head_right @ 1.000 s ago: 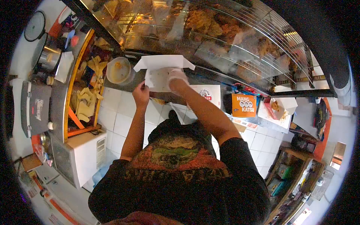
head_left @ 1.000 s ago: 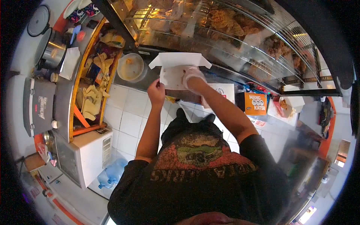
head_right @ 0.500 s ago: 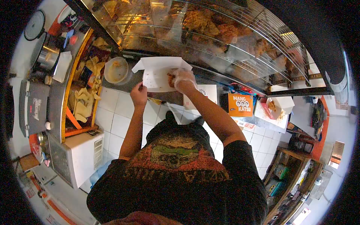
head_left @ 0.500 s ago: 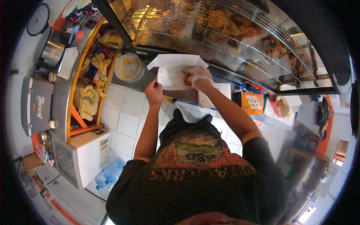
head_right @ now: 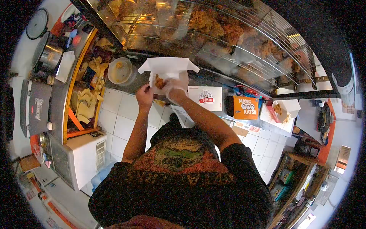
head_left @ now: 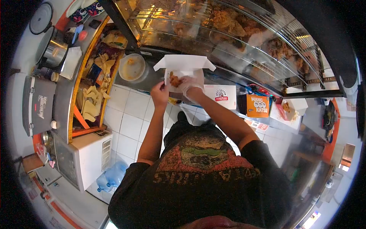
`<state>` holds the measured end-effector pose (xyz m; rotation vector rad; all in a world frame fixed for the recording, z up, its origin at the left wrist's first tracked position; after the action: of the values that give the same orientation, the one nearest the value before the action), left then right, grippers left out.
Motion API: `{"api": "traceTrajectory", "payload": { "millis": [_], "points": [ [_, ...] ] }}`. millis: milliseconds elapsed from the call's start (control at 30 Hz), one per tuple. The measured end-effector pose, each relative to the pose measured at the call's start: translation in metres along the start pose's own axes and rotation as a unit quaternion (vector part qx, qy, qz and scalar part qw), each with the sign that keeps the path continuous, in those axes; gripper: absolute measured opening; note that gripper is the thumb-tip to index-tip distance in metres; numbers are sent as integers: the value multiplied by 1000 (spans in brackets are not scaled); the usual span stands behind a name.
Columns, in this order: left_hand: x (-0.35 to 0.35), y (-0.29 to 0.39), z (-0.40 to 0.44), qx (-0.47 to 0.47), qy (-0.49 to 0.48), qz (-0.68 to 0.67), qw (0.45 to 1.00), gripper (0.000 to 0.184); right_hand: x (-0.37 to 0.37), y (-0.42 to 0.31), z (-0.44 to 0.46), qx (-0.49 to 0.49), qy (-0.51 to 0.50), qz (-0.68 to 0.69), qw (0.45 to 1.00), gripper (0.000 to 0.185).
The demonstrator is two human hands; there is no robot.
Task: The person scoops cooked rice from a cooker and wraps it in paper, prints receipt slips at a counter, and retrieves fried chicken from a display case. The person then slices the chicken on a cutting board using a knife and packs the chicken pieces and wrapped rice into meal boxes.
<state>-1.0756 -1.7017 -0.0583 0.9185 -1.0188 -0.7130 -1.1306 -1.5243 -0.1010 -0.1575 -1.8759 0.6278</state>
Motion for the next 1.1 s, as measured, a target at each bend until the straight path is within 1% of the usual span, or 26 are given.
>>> {"api": "traceTrajectory", "payload": {
  "millis": [67, 133, 167, 200, 233, 267, 300, 333, 367, 433, 500, 533, 600, 633, 700, 733, 767, 800, 867, 900, 967, 1000, 1033, 1067, 1100],
  "points": [
    [1, 7, 1, -12, 6, 18, 1000, 23, -10, -10, 11, -27, -26, -36, 999, 30],
    [2, -1, -1, -23, 8, 37, 999, 24, 9, -34, 7, -18, -17, -149, 989, 32],
    [-2, -17, -1, -11, -12, 24, 1000, 26, 21, -52, 2, -17, -17, -148, 989, 32],
    [-4, -26, -2, 1, -32, 10, 999, 29, 31, -63, -5, -187, -18, 97, 977, 32],
    [-1, -23, -3, 1, -33, 11, 999, 29, 40, -74, -12, -313, 63, 357, 878, 32],
    [2, -16, -2, -47, -40, 39, 997, 29, 39, -75, -5, -334, 57, 399, 852, 32],
    [3, -12, -2, -96, -47, 67, 992, 29, 31, -68, 3, -294, -6, 336, 894, 32],
    [3, -10, -2, -97, -48, 68, 992, 29, 22, -62, 12, -259, -54, 301, 916, 32],
    [3, -10, -2, -84, -41, 57, 994, 28, 14, -56, 16, -243, -79, 303, 918, 32],
    [4, -10, -2, -71, -33, 46, 996, 28, 3, -45, 16, -228, -122, 361, 896, 32],
    [4, -10, -2, -29, -21, -28, 999, 28, -2, -33, 12, -216, -161, 444, 855, 33],
    [4, -9, -3, -27, -20, -27, 999, 28, -3, -26, 10, -208, -175, 476, 836, 33],
    [5, -7, -5, -57, -24, 0, 998, 29, -4, -13, 7, -198, -154, 495, 832, 33],
    [5, -10, -5, -56, -24, 1, 998, 29, -5, -8, 6, -192, -117, 485, 845, 33],
    [0, -19, -3, -35, -26, 19, 999, 29, -6, -4, 2, -177, 0, 427, 887, 34],
    [0, -23, -4, -34, -27, 19, 999, 29, -8, -4, 3, -172, 46, 401, 899, 34],
    [-1, -22, -5, -36, -28, 30, 999, 29, -8, -6, 5, -171, 77, 383, 905, 34],
    [-1, -21, -5, -37, -31, 40, 998, 28, -8, -12, 8, -174, 70, 384, 904, 34],
    [-4, -22, -6, -35, -34, 36, 998, 28, -6, -25, 27, -216, -70, 456, 860, 36],
    [-4, -24, -7, -32, -35, 34, 998, 28, -7, -30, 32, -234, -139, 489, 828, 37],
    [-4, -31, -3, -32, -26, 21, 999, 28, -8, -30, 35, -247, -204, 521, 791, 38],
    [-6, -36, -2, -27, -14, 7, 1000, 29, -11, -25, 30, -198, -122, 459, 857, 36],
    [-6, -42, -4, -25, -14, 7, 1000, 29, -14, -17, 23, -172, -83, 426, 884, 35],
    [-2, -35, -4, 15, -18, -19, 1000, 27, -15, -11, 16, -149, -42, 390, 908, 35],
    [2, -27, -2, 54, -21, -45, 997, 26, -2, -6, 6, -1, 92, 223, 971, 32]
  ]
}}
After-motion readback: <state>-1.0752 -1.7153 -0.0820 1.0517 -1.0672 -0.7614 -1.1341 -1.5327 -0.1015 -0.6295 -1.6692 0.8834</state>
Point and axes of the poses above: each hand's wrist, its own z-axis towards the middle knuckle, its own x-axis out of the back of the hand, y = z × x, the point moved 1 cm from there along z, towards the middle knuckle, and after that the axes turned 13 degrees about -x, right-handed, at the moved point
